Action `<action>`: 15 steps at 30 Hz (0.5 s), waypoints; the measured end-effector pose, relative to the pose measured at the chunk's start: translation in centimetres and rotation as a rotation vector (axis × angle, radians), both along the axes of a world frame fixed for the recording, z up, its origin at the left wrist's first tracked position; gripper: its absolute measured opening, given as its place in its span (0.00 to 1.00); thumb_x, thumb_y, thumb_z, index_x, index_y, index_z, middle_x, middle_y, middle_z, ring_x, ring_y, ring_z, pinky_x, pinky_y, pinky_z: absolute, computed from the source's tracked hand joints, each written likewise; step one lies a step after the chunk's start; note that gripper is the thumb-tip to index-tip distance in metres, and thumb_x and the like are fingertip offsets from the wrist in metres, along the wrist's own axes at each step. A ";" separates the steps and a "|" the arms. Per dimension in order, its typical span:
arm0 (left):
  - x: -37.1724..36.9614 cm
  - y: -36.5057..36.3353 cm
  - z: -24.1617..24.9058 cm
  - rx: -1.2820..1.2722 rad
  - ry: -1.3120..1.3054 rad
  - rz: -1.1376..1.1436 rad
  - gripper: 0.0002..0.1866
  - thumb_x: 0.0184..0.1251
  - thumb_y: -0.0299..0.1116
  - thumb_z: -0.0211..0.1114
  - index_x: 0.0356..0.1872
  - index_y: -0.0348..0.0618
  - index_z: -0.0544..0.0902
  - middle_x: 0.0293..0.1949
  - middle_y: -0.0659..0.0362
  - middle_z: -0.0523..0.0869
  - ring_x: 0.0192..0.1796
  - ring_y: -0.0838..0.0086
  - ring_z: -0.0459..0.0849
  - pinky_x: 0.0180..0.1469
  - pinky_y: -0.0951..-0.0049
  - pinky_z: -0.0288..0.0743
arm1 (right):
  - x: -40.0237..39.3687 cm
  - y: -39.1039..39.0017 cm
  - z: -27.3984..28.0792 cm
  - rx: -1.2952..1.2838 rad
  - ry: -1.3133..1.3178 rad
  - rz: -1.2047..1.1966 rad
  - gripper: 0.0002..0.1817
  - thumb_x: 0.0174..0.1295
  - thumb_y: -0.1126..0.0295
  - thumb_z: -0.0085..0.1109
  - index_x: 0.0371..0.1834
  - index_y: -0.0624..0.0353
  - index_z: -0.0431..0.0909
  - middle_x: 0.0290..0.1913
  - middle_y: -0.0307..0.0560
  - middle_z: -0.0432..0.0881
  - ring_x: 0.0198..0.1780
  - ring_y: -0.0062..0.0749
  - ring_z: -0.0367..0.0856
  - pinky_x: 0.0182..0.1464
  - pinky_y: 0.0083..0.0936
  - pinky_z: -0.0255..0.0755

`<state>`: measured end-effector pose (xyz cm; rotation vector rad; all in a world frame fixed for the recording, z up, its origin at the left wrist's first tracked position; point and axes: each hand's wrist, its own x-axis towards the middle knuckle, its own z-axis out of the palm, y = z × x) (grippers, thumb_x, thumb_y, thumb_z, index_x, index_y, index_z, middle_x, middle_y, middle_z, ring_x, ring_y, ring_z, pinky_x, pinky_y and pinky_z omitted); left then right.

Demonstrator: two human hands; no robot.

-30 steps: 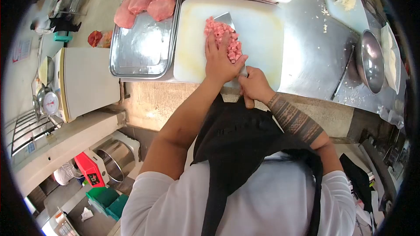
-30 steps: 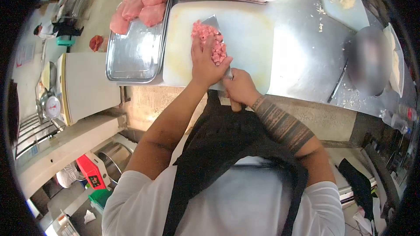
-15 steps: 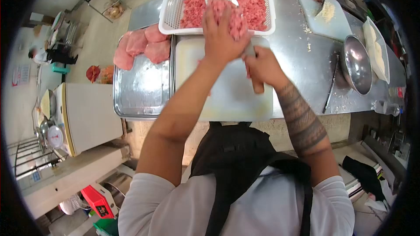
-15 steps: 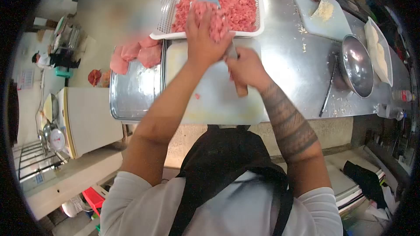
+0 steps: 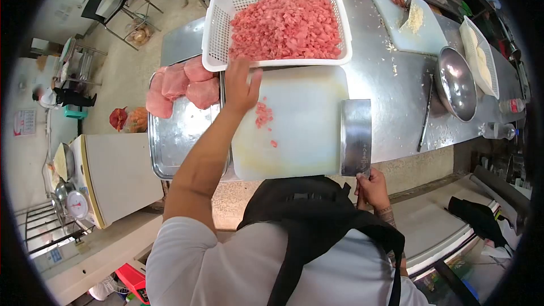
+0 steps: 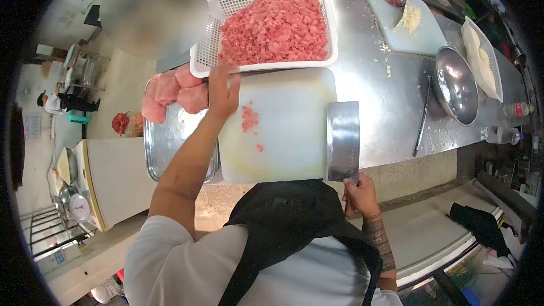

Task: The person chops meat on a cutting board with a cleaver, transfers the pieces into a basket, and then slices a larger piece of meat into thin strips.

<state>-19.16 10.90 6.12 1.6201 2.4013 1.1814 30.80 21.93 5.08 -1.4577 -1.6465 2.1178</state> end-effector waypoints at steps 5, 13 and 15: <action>4.2 -5.7 -6.5 -0.260 0.090 -0.044 0.38 0.77 0.51 0.66 0.77 0.34 0.71 0.79 0.37 0.68 0.81 0.39 0.64 0.85 0.42 0.52 | -2.4 2.8 -0.8 0.169 -0.074 0.196 0.12 0.75 0.68 0.63 0.46 0.69 0.81 0.27 0.44 0.82 0.25 0.28 0.85 0.29 0.31 0.82; 15.5 -5.0 -6.2 -0.263 0.064 -0.011 0.49 0.75 0.58 0.67 0.82 0.28 0.61 0.82 0.30 0.60 0.85 0.36 0.58 0.86 0.41 0.49 | -15.0 2.8 0.4 0.190 -0.089 0.615 0.18 0.74 0.65 0.63 0.54 0.72 0.81 0.35 0.52 0.87 0.28 0.35 0.89 0.32 0.35 0.84; 17.7 -5.3 -6.1 -0.218 0.024 0.163 0.49 0.75 0.57 0.67 0.82 0.27 0.60 0.82 0.28 0.59 0.84 0.34 0.58 0.86 0.41 0.50 | -16.3 1.0 -1.1 0.177 -0.106 0.707 0.18 0.73 0.65 0.63 0.54 0.72 0.81 0.36 0.56 0.88 0.31 0.41 0.90 0.34 0.38 0.85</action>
